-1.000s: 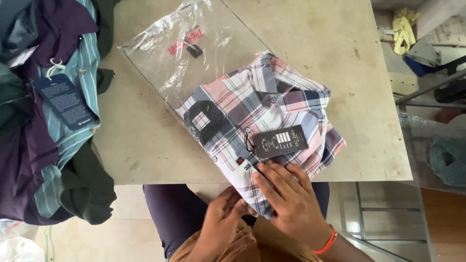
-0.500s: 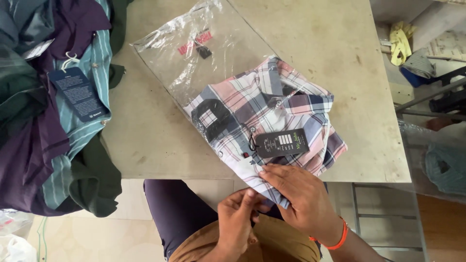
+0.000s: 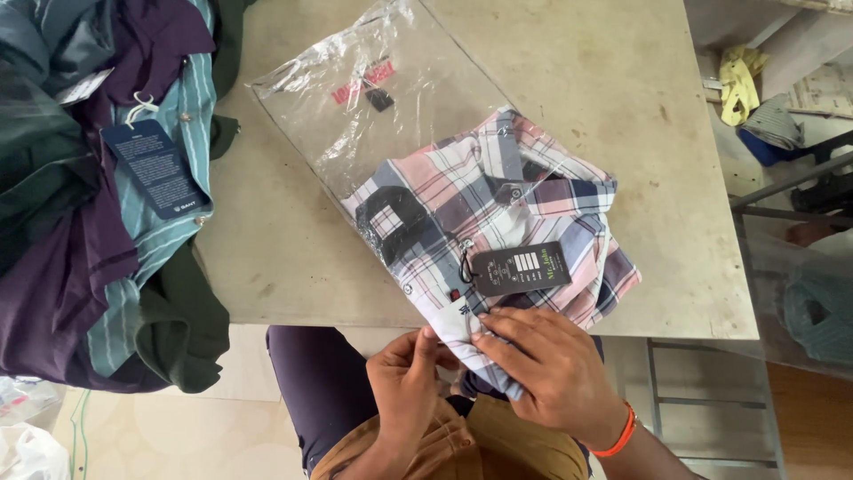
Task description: Unpacking a plaid shirt from a plastic bag and inspecting it, then checking buttons and tags on a purple shirt.
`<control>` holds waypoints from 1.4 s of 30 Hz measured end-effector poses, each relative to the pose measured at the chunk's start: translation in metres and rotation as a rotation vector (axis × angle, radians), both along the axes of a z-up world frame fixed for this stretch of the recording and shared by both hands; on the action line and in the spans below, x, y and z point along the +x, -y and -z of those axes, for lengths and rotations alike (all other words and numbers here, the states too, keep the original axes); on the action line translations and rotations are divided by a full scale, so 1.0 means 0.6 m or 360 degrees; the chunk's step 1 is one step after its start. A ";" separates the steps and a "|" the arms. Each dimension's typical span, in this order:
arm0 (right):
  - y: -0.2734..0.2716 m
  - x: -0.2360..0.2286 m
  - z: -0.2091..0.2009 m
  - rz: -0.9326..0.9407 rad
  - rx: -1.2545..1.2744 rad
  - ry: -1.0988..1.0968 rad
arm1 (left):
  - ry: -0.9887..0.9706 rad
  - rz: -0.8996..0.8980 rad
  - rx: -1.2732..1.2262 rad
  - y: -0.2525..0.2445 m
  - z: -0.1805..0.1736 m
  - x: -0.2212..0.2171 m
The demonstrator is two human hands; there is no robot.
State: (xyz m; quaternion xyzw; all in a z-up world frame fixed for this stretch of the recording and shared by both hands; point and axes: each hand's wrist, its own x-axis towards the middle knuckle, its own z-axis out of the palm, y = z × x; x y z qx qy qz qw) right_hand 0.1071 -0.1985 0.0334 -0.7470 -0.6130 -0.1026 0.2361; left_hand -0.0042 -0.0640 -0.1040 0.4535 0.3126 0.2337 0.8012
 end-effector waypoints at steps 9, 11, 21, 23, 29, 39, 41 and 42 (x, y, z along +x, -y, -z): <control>0.024 0.017 0.008 -0.0005 0.0205 -0.0528 | -0.0083 0.0183 0.0043 -0.020 -0.014 0.004; 0.016 0.005 0.013 0.0059 0.0190 -0.0449 | -0.0032 0.0201 0.0034 -0.022 0.001 0.004; -0.011 -0.019 0.032 0.0103 0.0119 0.0047 | -0.0027 0.0300 0.0245 -0.021 0.002 -0.008; -0.016 -0.017 0.035 0.0099 0.0123 0.0061 | -0.0051 0.0329 0.0283 -0.027 0.000 -0.011; -0.038 -0.012 0.035 0.0055 0.0093 0.0144 | -0.0104 0.0410 0.0334 -0.031 0.005 -0.015; -0.080 -0.007 0.017 0.0019 0.0071 0.0212 | -0.0209 0.0510 0.0491 -0.053 -0.028 -0.018; -0.062 -0.013 0.013 0.0009 -0.0058 0.0270 | -0.0203 0.0518 0.0532 -0.059 -0.032 -0.022; -0.053 -0.016 0.011 -0.0001 -0.0194 0.0327 | -0.0197 0.0528 0.0567 -0.062 -0.034 -0.024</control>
